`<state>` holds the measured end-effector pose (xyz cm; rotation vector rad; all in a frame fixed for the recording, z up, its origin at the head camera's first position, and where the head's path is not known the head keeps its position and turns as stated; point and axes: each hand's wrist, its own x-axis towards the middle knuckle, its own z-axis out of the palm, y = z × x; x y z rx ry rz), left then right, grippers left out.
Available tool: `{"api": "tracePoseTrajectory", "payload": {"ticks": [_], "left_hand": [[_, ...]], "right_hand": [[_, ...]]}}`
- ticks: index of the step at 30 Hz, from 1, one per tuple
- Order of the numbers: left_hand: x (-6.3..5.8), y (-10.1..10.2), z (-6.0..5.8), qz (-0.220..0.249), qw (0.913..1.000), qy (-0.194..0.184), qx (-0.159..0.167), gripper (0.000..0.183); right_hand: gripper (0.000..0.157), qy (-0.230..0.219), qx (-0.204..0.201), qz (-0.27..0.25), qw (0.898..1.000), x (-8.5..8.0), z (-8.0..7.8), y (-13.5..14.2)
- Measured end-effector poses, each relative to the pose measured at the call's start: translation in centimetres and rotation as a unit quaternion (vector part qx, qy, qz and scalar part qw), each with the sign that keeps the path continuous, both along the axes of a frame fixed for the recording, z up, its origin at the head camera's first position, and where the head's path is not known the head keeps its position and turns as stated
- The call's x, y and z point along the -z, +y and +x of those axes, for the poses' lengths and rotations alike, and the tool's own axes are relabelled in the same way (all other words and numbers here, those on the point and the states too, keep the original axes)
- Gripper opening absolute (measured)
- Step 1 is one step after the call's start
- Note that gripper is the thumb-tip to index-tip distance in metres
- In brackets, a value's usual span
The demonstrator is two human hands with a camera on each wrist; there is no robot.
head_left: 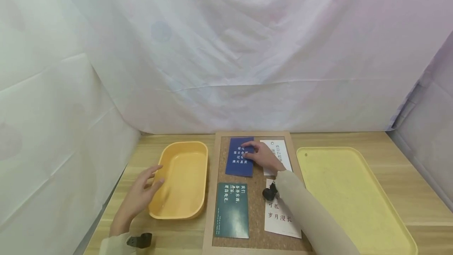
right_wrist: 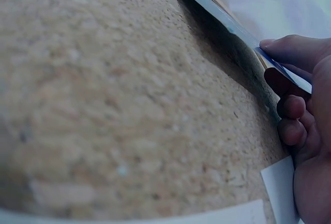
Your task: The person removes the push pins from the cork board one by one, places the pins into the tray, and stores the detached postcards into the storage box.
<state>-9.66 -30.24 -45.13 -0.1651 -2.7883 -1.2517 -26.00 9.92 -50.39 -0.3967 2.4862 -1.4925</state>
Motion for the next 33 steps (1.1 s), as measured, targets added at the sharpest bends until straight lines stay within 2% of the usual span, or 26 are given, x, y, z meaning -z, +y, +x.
{"api": "tracePoseTrajectory", "payload": {"ticks": [7,15,26,33], "left_hand": [[0.9,-0.6,0.1,0.015,0.9992,-0.037,0.003,0.054],[1.8,-0.9,0.5,0.029,0.998,-0.055,0.014,0.058],[2.1,-1.3,1.2,0.062,0.9927,-0.096,0.037,0.065],[2.3,-1.1,1.2,0.069,0.9925,-0.094,0.038,0.067]], "right_hand": [[0.032,-0.003,0.003,0.007,1.0,0.1,0.0,-0.1],[0.033,0.001,-0.004,0.013,1.0,0.2,-0.1,-0.2],[0.032,0.009,-0.011,0.012,1.0,0.1,-0.1,-0.4],[0.032,0.01,-0.011,0.01,1.0,0.1,-0.1,-0.5]]}}
